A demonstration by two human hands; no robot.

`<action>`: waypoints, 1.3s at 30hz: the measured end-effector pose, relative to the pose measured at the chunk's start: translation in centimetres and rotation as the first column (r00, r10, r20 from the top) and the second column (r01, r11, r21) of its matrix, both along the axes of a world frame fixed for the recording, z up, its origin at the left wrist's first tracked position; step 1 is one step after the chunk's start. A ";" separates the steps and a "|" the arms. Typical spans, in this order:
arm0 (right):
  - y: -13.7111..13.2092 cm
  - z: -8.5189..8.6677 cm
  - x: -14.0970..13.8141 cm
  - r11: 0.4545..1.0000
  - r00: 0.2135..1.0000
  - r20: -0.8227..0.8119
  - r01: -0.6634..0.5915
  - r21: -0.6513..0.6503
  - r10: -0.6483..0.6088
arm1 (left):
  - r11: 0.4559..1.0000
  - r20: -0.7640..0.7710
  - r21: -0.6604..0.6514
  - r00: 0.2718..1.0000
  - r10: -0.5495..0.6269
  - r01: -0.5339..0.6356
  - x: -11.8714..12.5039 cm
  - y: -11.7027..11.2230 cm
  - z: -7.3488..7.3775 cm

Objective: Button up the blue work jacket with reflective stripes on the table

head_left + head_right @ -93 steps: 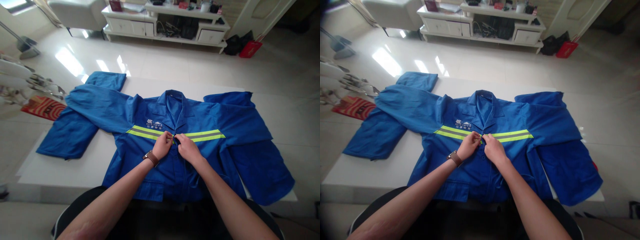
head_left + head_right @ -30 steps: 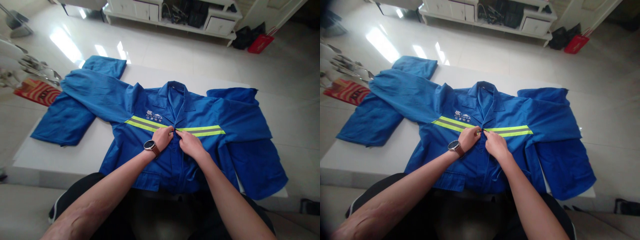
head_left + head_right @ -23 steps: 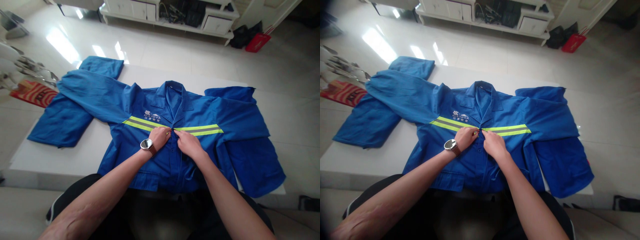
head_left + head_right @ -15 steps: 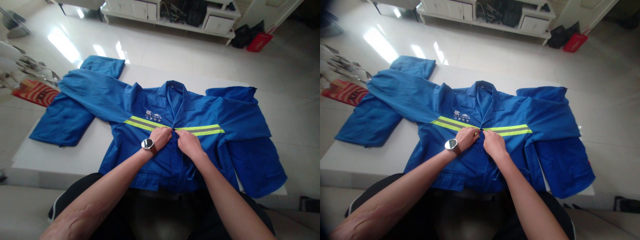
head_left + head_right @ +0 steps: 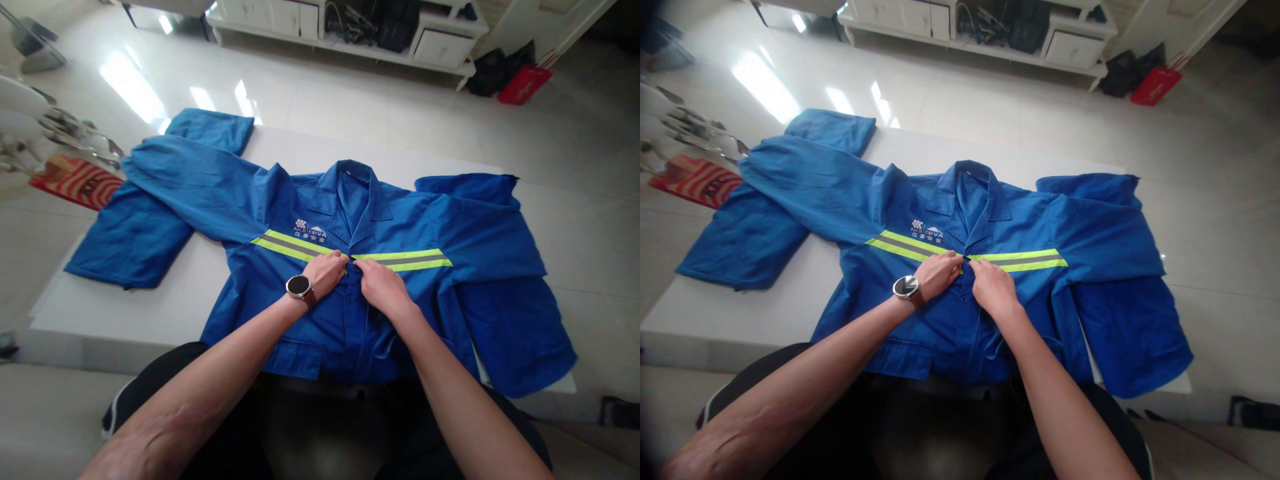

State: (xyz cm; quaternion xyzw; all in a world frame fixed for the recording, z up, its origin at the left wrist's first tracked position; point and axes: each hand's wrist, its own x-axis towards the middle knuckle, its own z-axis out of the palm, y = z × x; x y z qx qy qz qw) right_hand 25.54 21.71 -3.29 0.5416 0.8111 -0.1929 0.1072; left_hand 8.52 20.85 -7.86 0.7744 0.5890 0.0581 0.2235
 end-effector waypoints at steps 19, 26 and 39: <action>0.0 0.4 -0.3 0.999 0.997 0.068 -0.048 0.019 0.047 | 0.997 0.080 0.058 0.996 0.039 -0.044 -0.1 0.0 -0.5; 0.3 -0.5 0.5 1.000 0.999 -0.034 -0.015 -0.006 0.015 | 0.996 0.168 0.070 0.985 0.044 -0.056 -0.3 0.2 -0.9; 0.5 -1.2 0.6 0.999 0.995 -0.102 -0.013 -0.048 0.008 | 0.997 0.195 0.078 0.981 0.006 -0.021 -0.7 0.5 -1.0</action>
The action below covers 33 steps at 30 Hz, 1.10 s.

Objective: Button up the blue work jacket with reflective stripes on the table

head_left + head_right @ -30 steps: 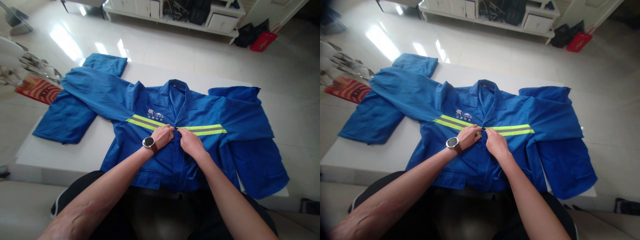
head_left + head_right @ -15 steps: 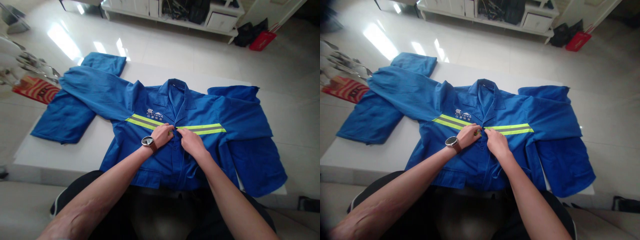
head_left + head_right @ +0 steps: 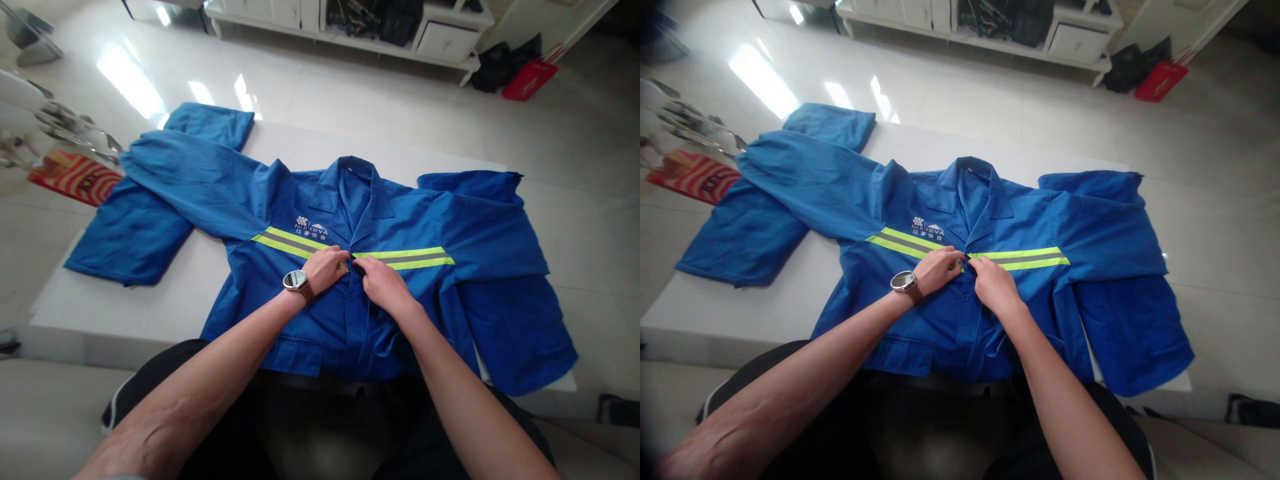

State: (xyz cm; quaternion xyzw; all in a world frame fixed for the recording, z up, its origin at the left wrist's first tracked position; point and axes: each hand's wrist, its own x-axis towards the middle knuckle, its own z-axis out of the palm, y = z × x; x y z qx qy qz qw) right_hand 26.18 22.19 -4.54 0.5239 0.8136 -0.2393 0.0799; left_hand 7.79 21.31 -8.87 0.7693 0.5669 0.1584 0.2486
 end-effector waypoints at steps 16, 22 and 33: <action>0.2 -0.6 0.6 1.000 0.995 -0.096 -0.001 0.008 0.002 | 1.000 -0.033 -0.006 0.999 -0.021 0.021 0.4 -0.4 0.2; 0.1 -0.2 0.3 1.000 0.998 -0.055 0.003 0.004 -0.003 | 0.999 0.081 -0.026 0.996 0.039 -0.037 0.2 0.0 -0.1; 0.0 1.3 -0.1 0.999 0.996 0.076 -0.053 -0.010 0.053 | 0.996 0.122 -0.029 0.989 0.086 -0.083 0.2 0.0 0.1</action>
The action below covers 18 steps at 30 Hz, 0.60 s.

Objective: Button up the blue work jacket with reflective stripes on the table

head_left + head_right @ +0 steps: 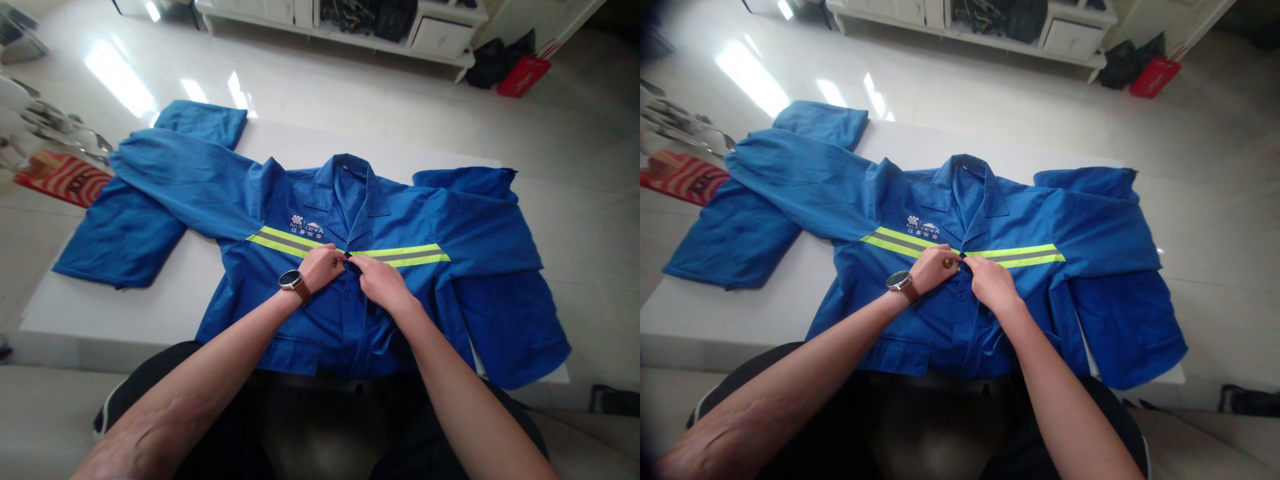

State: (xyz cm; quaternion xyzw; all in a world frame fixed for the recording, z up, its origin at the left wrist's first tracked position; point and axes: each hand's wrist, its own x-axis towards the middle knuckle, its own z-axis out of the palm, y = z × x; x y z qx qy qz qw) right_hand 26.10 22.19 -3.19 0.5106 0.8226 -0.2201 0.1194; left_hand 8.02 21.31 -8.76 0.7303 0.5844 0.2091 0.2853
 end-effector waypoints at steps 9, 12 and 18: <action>-0.1 0.4 0.2 1.000 1.000 0.022 -0.005 -0.010 0.006 | 1.000 -0.027 0.004 1.000 0.003 -0.003 0.0 -0.1 -0.1; -0.1 0.5 0.3 1.000 0.999 0.031 -0.010 -0.006 0.010 | 1.000 -0.040 0.006 0.999 0.008 -0.008 0.1 -0.2 0.0; -0.5 0.4 0.3 0.999 0.997 0.061 -0.047 0.017 0.046 | 0.999 -0.113 0.023 0.993 -0.024 0.026 0.1 -0.4 0.2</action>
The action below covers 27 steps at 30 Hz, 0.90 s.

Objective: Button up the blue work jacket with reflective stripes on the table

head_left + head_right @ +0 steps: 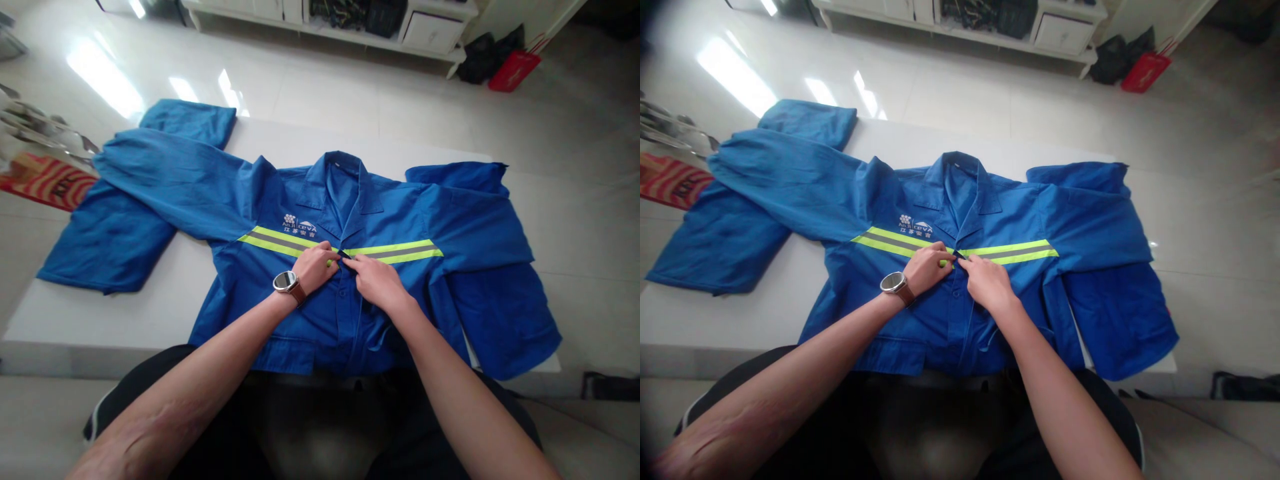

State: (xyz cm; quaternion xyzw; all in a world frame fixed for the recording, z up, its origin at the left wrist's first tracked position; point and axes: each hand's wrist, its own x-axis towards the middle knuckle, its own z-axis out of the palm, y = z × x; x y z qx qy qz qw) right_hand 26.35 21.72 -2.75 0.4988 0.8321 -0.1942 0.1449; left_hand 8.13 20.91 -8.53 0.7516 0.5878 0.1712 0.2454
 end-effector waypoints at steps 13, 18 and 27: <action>0.3 -1.5 -0.7 0.992 0.991 -0.041 0.125 0.002 -0.125 | 0.996 -0.106 -0.034 0.990 -0.091 0.088 -0.1 -0.1 0.0; 0.6 -2.2 -0.8 0.981 0.975 -0.107 0.193 -0.034 -0.195 | 0.995 -0.124 -0.038 0.987 -0.101 0.097 -0.1 -0.1 0.1; 0.5 -1.4 -0.6 0.994 0.993 -0.030 0.112 0.017 -0.112 | 0.992 -0.171 -0.060 0.978 -0.120 0.112 0.1 -0.2 0.5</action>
